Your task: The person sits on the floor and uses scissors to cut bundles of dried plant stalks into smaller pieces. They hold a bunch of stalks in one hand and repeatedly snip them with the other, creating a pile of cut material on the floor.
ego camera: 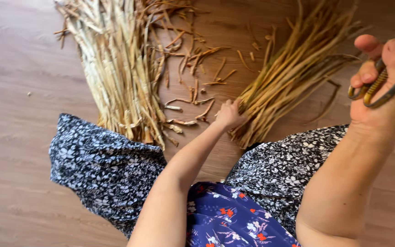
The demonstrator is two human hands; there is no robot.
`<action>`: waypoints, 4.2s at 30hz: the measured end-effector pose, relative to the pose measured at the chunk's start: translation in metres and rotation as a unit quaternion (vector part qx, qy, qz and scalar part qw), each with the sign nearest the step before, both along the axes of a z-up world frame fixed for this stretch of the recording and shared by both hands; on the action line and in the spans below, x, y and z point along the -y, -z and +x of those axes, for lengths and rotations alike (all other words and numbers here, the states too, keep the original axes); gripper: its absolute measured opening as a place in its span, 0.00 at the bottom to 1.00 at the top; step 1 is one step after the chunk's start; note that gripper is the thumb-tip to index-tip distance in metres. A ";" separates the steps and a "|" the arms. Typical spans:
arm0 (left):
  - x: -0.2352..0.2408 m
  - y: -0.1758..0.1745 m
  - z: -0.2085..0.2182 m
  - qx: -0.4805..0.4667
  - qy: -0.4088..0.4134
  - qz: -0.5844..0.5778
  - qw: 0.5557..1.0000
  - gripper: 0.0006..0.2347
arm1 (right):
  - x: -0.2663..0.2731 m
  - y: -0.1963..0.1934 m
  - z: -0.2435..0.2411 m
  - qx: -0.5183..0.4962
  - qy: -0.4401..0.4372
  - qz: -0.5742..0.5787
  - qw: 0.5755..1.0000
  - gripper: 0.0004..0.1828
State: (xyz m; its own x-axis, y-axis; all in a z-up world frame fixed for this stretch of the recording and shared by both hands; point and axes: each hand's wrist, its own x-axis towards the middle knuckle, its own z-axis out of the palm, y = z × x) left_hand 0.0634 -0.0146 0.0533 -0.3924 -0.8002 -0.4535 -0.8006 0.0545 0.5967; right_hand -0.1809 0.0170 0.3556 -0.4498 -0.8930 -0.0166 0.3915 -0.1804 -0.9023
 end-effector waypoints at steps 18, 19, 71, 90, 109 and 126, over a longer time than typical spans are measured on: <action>0.089 -0.006 0.382 0.208 -0.650 0.038 0.730 0.38 | 0.034 -0.027 0.091 -0.088 -0.051 0.022 0.995 0.17; 0.086 -0.006 0.388 0.180 -0.653 0.072 0.732 0.40 | 0.034 -0.027 0.094 -0.086 -0.044 0.023 0.995 0.17; 0.122 -0.232 0.436 -0.401 -0.574 -0.125 0.703 0.08 | 0.050 -0.022 0.132 -0.092 -0.106 0.004 0.990 0.18; 0.148 -0.259 0.405 -0.677 -0.478 -0.086 0.552 0.11 | 0.054 -0.010 0.144 -0.066 -0.122 0.010 0.990 0.21; 0.063 -0.265 0.113 -0.662 -0.383 0.297 0.571 0.14 | 0.049 0.023 0.233 -0.168 -0.246 -0.203 0.933 0.52; 0.051 -0.350 0.146 -0.367 0.099 -0.400 0.834 0.34 | 0.044 -0.027 0.172 -0.027 -0.235 0.033 0.971 0.26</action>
